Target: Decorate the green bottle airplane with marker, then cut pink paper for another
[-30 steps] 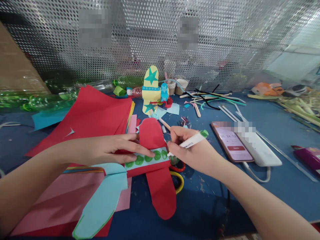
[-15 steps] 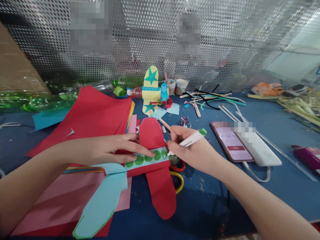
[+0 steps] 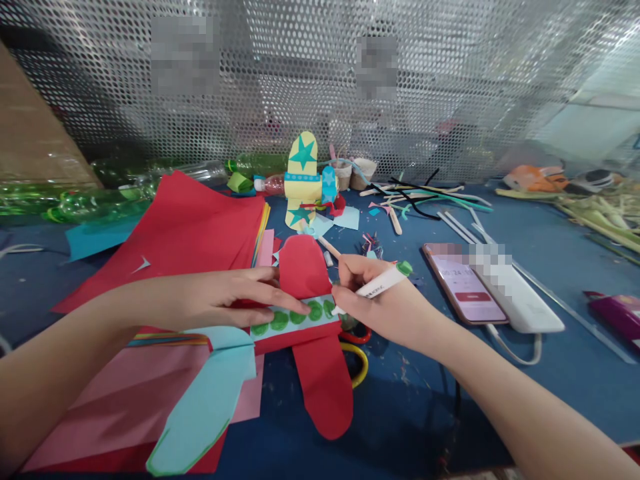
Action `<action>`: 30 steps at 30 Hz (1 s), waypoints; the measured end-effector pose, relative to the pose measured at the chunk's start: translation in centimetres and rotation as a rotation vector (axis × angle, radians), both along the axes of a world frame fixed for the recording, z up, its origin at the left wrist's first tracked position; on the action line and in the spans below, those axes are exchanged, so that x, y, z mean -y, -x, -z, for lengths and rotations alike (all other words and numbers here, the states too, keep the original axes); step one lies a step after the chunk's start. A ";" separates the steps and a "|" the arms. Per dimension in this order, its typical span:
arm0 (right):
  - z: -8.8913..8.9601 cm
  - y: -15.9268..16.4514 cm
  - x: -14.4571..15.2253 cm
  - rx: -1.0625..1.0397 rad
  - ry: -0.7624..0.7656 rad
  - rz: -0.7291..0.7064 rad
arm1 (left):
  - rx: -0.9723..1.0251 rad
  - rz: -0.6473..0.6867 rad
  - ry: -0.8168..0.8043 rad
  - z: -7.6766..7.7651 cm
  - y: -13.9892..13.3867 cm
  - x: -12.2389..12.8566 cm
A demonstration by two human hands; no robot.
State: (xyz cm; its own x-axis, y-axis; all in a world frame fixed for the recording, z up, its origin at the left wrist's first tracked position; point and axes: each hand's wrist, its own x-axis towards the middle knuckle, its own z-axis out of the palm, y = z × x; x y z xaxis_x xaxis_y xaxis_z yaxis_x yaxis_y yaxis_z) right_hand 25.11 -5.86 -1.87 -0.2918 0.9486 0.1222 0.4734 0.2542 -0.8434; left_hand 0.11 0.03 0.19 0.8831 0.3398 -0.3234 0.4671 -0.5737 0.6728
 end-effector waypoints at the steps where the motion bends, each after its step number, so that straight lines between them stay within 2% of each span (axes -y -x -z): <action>1: 0.0 0.0 0.0 -0.005 0.008 -0.004 | 0.000 0.002 0.002 0.0 0.0 0.0; 30: -0.5 0.2 0.2 0.011 0.004 -0.012 | 0.006 0.000 0.003 0.0 0.0 0.1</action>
